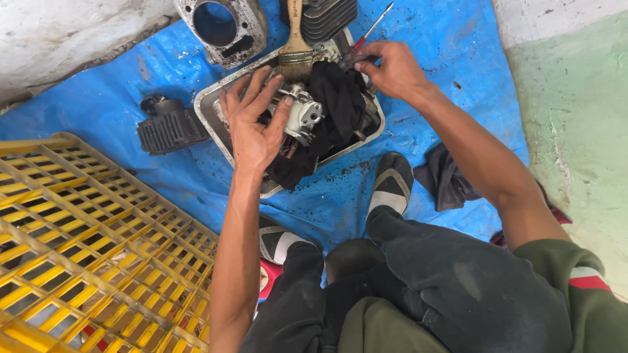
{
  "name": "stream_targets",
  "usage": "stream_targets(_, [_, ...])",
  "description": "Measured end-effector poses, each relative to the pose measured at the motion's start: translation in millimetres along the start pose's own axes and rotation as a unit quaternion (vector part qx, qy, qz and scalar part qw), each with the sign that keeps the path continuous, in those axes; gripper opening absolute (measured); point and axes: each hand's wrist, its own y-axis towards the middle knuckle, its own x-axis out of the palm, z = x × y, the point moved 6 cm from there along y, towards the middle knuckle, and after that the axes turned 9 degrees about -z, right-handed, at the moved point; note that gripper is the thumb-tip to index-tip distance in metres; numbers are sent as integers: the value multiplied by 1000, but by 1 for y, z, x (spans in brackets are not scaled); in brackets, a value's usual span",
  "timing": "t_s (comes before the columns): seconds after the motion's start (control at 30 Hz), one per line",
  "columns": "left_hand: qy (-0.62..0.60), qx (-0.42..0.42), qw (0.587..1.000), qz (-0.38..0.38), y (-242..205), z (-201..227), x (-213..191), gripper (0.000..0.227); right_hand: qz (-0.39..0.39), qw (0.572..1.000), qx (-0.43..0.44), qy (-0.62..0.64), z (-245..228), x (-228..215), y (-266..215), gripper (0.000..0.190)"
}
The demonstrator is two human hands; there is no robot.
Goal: The person cleans a silver engine cylinder head using a black cloth and a small metal tool. They wipe the exterior surfaces and use the tool to scrape and clean the internal ports and crevices of the component.
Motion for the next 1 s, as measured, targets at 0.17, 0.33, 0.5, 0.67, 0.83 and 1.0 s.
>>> stream_targets(0.17, [-1, 0, 1000, 0, 0, -1, 1, 38, -55, 987, 60, 137, 57, 38, 19, 17])
stream_targets(0.33, [2, -1, 1000, 2, 1, -1, 0, 38, -78, 970, 97, 209, 34, 46, 18, 24])
stream_targets(0.5, [-3, 1, 1000, 3, 0, -2, 1, 38, -54, 987, 0, 154, 31, 52, 13, 17])
stream_targets(0.67, [-4, -4, 1000, 5, 0, -3, 1, 38, -42, 995, -20, 90, -6, 40, 8, 31])
stream_targets(0.83, [-5, -8, 1000, 5, 0, -3, 1, 38, -29, 993, -15, 113, 1, 44, 4, 37])
stream_targets(1.0, [-11, -12, 1000, 6, -1, -4, 2, 37, -3, 995, -54, 81, 2, 41, -1, 23])
